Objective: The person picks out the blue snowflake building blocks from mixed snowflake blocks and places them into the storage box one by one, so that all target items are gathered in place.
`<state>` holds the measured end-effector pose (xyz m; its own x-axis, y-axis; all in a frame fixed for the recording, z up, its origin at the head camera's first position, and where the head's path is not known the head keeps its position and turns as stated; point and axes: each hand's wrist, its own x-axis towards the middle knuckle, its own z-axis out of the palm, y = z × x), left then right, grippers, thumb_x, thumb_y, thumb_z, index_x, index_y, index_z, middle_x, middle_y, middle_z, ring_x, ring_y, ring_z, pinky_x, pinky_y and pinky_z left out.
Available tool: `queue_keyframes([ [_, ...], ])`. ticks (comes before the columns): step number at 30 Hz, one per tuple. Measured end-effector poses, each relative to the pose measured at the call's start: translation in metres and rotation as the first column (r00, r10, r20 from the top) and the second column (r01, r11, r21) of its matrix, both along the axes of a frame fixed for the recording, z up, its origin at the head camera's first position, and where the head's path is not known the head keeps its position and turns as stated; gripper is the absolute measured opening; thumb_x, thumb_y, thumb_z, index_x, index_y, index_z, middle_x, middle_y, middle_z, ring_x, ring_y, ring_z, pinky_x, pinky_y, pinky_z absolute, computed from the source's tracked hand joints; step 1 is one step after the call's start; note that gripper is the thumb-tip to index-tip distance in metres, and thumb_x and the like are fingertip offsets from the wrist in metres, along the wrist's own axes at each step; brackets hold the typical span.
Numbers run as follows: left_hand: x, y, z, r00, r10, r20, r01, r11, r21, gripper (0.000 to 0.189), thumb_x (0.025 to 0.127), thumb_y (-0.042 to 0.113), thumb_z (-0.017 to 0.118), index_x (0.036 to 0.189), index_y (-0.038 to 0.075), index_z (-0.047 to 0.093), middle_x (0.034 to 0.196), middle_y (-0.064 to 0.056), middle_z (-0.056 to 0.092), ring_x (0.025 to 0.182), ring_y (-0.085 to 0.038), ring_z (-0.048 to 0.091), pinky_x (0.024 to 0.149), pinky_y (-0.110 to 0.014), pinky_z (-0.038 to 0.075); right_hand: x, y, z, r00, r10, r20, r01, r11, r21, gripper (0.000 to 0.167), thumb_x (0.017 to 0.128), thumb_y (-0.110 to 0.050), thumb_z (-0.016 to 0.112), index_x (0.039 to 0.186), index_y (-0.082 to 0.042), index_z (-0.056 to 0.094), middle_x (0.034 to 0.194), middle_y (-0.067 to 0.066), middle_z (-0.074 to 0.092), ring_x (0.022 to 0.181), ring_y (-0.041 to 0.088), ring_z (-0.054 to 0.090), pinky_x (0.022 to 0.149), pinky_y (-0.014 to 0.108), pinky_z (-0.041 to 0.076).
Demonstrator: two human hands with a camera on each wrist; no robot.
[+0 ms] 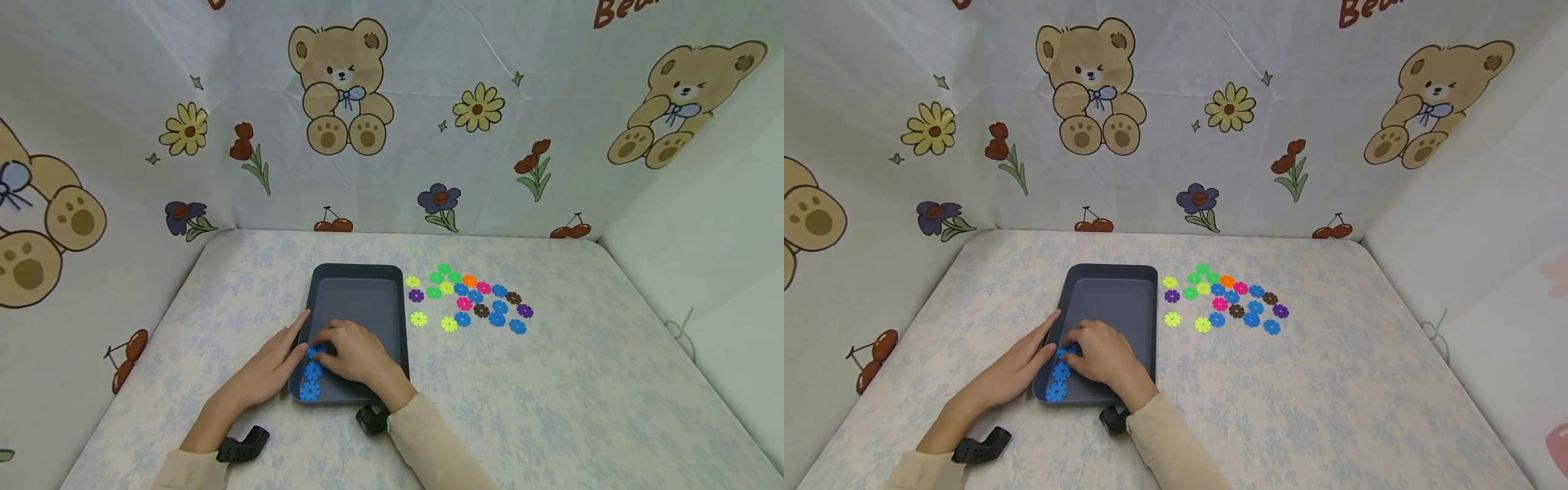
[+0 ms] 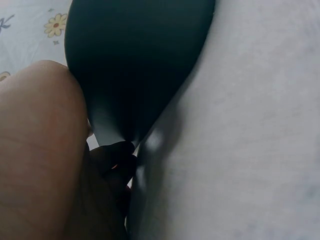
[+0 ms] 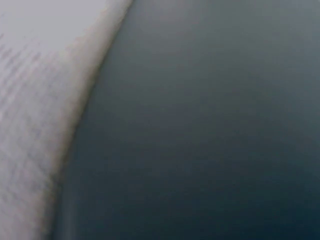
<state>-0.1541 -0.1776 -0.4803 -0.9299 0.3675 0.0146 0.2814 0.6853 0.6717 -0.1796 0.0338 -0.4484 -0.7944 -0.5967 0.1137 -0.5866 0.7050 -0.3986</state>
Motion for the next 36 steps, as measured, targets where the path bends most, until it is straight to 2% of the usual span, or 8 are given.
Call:
queue_keyframes([
  [6, 0.0, 0.0, 0.0, 1.0, 0.005, 0.003, -0.005, 1.0, -0.001, 0.063, 0.114, 0.04, 0.036, 0.169, 0.025, 0.008, 0.169, -0.023, 0.021, 0.151, -0.055, 0.021, 0.114, -0.078, 0.022, 0.0, 0.0, 0.0, 1.0, -0.006, 0.015, 0.006, 1.0, 0.011, 0.022, 0.1, -0.023, 0.071, 0.121, -0.021, 0.077, 0.123, -0.001, 0.07, 0.114, 0.018, 0.067, 0.094, 0.033, 0.057],
  [17, 0.001, 0.0, 0.001, 1.0, 0.002, 0.003, -0.002, 1.0, 0.0, 0.063, 0.114, 0.042, 0.035, 0.169, 0.025, 0.008, 0.169, -0.022, 0.02, 0.152, -0.054, 0.021, 0.114, -0.078, 0.023, 0.001, 0.003, 0.004, 1.0, 0.017, 0.024, -0.017, 1.0, 0.02, 0.024, 0.1, -0.024, 0.071, 0.124, -0.02, 0.075, 0.124, -0.002, 0.07, 0.115, 0.016, 0.067, 0.095, 0.031, 0.056],
  [27, 0.001, -0.001, -0.001, 1.0, 0.003, 0.022, -0.003, 1.0, 0.002, 0.063, 0.114, 0.044, 0.033, 0.168, 0.029, 0.005, 0.169, -0.024, 0.019, 0.152, -0.055, 0.018, 0.114, -0.078, 0.02, 0.004, 0.007, 0.02, 0.998, 0.065, 0.015, -0.065, 0.998, -0.018, 0.023, 0.101, -0.019, 0.068, 0.123, -0.019, 0.076, 0.123, -0.002, 0.07, 0.112, 0.013, 0.067, 0.096, 0.027, 0.055],
  [36, 0.0, -0.001, -0.001, 1.0, -0.009, 0.002, 0.009, 1.0, 0.011, 0.063, 0.114, 0.041, 0.034, 0.168, 0.029, 0.005, 0.168, -0.025, 0.021, 0.152, -0.054, 0.021, 0.113, -0.078, 0.024, 0.003, 0.019, 0.038, 0.999, 0.046, -0.003, -0.046, 0.997, -0.056, 0.022, 0.102, -0.017, 0.066, 0.121, -0.02, 0.077, 0.125, -0.002, 0.069, 0.107, 0.012, 0.068, 0.089, 0.025, 0.056],
])
